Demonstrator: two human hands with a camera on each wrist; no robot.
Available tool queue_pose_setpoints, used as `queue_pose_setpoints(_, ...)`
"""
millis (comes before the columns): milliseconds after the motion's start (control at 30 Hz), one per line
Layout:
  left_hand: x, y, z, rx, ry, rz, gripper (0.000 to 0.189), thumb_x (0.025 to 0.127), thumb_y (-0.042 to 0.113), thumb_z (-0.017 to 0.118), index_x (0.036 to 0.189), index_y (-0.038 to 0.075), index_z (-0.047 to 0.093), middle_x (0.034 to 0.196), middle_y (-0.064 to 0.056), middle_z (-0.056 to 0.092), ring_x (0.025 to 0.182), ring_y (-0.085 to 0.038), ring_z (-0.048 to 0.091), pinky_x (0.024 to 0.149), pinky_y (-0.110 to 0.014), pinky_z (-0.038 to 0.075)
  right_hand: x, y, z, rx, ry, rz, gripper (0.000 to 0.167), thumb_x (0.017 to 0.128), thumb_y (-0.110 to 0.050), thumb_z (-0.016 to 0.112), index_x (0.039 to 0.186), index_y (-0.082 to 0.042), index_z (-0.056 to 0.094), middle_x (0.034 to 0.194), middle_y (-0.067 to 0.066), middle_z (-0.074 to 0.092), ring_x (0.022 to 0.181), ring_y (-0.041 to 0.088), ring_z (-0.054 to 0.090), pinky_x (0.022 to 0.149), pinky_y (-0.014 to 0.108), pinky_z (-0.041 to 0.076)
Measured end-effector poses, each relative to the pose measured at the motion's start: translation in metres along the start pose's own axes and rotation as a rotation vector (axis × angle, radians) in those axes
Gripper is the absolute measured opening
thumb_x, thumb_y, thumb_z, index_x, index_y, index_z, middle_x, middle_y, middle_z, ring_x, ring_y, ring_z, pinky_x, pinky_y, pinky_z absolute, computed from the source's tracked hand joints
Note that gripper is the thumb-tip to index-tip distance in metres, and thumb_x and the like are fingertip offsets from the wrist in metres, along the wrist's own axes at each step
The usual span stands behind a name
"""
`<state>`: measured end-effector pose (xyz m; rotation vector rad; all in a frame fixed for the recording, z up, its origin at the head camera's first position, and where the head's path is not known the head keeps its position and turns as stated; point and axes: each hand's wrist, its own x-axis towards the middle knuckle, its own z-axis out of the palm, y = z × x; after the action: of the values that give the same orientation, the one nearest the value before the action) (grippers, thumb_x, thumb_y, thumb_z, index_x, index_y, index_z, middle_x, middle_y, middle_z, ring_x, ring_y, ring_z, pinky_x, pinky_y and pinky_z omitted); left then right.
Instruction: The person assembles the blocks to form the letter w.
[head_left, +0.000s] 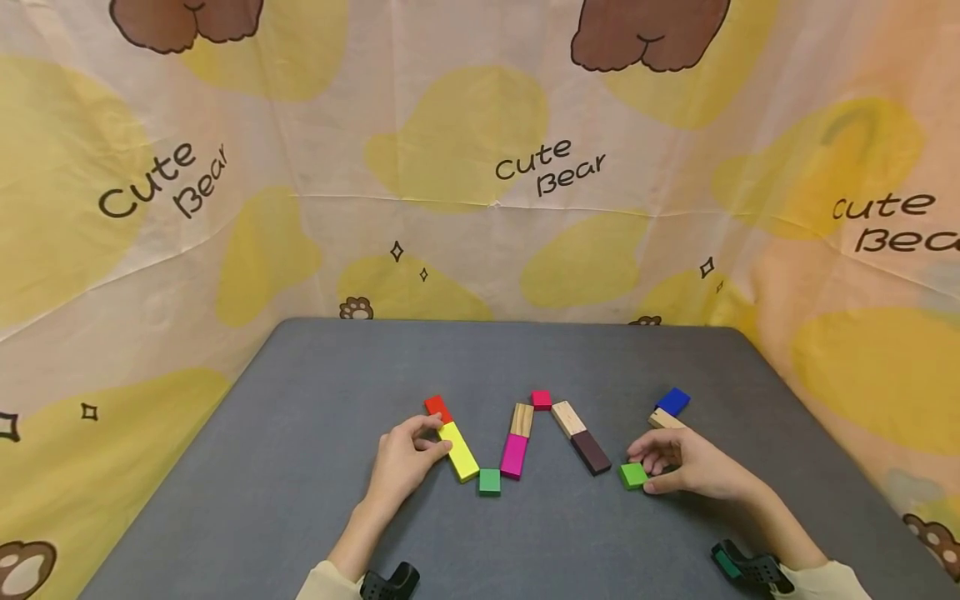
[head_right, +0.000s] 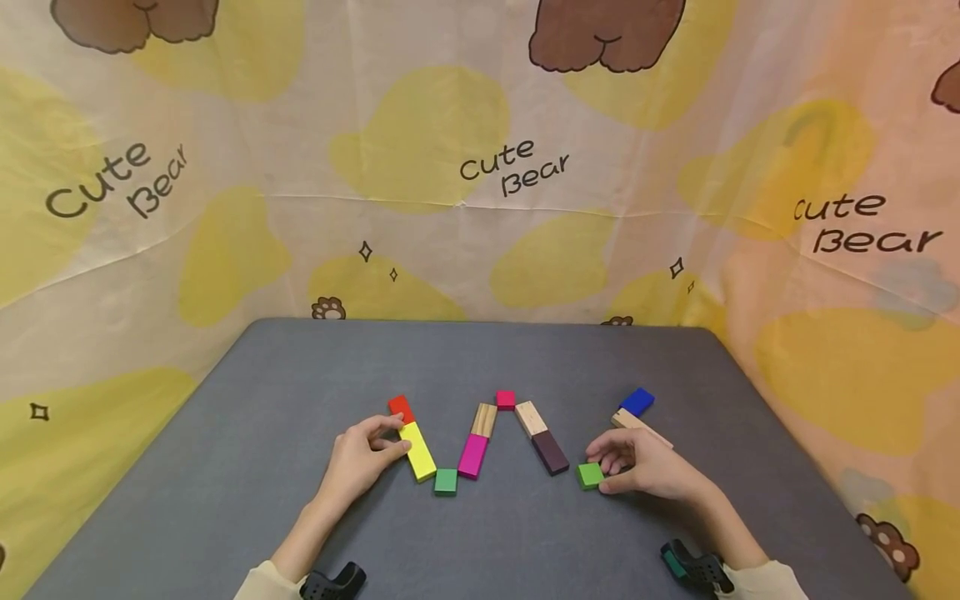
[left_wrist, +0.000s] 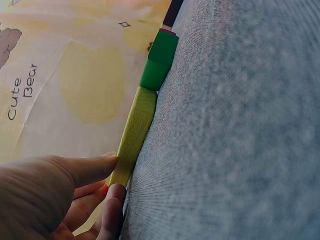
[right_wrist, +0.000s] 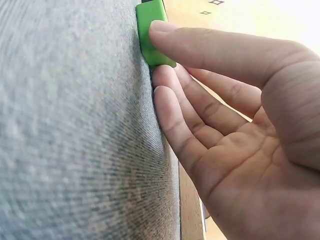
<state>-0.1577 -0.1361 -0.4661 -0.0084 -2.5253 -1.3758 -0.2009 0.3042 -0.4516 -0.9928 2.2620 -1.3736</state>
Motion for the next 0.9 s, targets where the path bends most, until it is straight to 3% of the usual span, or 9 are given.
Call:
queue_pose_setpoints(267, 0.0008, 0.0005, -0.0001, -0.008, 0.002, 0.006, 0.029, 0.08, 0.012, 0.083, 0.107, 0.009, 0.073, 0.108, -0.007, 0.071, 0.073, -0.007, 0.068, 0.073, -0.038, 0.054, 0.0016, 0.001, 0.0026, -0.058, 0.025, -0.01, 0.039, 0.079, -0.009, 0.083, 0.113, 0.0, 0.066, 0.096, 0.01, 0.066, 0.081, 0.026, 0.062, 0.071, 0.03, 0.053)
queue_pose_setpoints(900, -0.0002, 0.0009, -0.0005, -0.022, 0.005, 0.019, 0.028, 0.08, 0.012, 0.083, 0.106, 0.009, 0.072, 0.107, -0.008, 0.071, 0.072, -0.007, 0.068, 0.072, -0.038, 0.054, 0.0035, 0.0008, 0.0072, -0.049, 0.035, -0.01, 0.037, 0.081, -0.008, 0.082, 0.113, 0.0, 0.066, 0.095, 0.012, 0.065, 0.082, 0.024, 0.06, 0.067, 0.03, 0.052)
